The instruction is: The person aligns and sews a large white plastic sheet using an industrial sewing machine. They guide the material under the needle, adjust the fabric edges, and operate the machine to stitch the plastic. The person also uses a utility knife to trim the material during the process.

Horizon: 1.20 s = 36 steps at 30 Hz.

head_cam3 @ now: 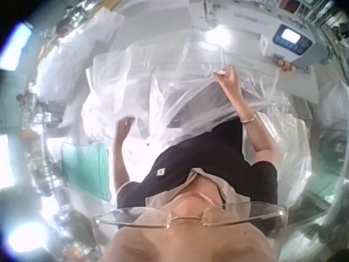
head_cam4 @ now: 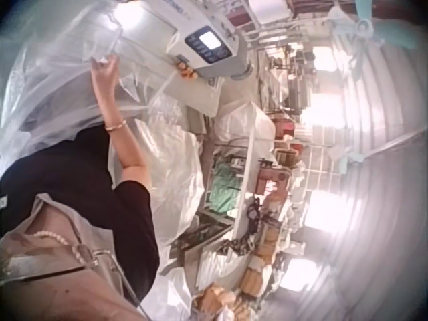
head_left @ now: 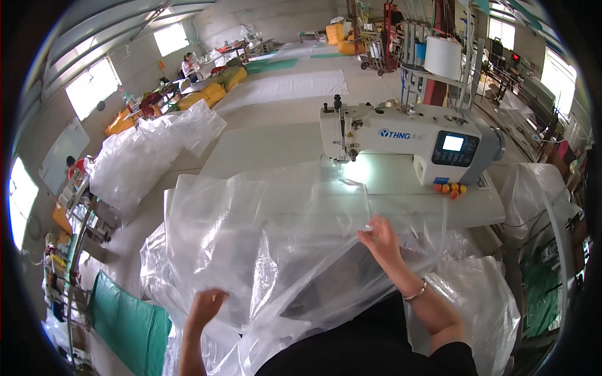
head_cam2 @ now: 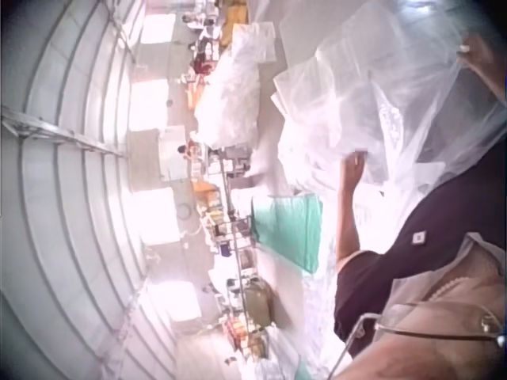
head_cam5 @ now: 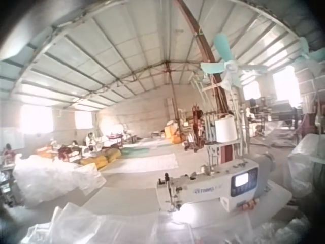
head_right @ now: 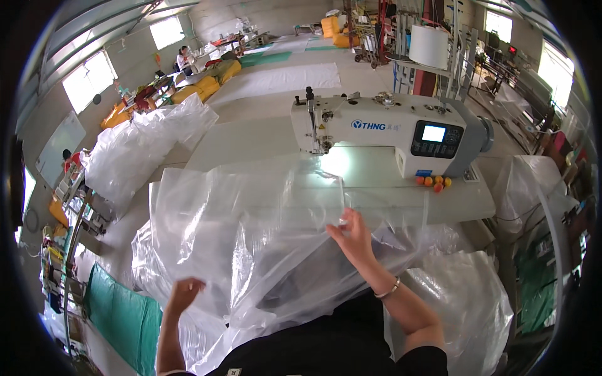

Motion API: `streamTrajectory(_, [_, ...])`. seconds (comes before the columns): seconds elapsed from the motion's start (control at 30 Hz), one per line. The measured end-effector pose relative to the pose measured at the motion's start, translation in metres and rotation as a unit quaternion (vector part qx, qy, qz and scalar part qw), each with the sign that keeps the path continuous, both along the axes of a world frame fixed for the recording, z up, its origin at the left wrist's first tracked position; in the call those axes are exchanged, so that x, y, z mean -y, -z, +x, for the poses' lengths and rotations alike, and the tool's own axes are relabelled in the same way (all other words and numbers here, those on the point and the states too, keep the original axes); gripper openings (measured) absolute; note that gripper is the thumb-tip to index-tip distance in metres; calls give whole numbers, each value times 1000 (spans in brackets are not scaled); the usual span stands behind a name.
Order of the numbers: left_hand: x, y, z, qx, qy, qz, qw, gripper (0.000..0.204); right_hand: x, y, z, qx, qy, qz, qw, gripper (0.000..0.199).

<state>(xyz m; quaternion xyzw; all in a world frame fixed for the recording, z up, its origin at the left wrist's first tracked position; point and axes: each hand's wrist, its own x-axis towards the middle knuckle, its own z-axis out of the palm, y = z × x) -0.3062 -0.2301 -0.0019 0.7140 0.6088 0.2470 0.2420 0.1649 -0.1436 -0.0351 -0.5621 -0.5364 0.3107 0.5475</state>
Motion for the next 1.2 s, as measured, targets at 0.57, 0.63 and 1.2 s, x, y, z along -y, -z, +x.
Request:
streamTrajectory(0.57, [-234,-18,173,-248,245,156,924,72,23,-54,22,-66,13,-102,993,48])
streamTrajectory(0.63, [-215,-19,195,-252,305,125,910,71,65,-41,59,-49,93,-100,989,45])
streamTrajectory(1.2, [-207,0,260,-198,313,170,913,57,16,-10,183,77,308,-44,947,65])
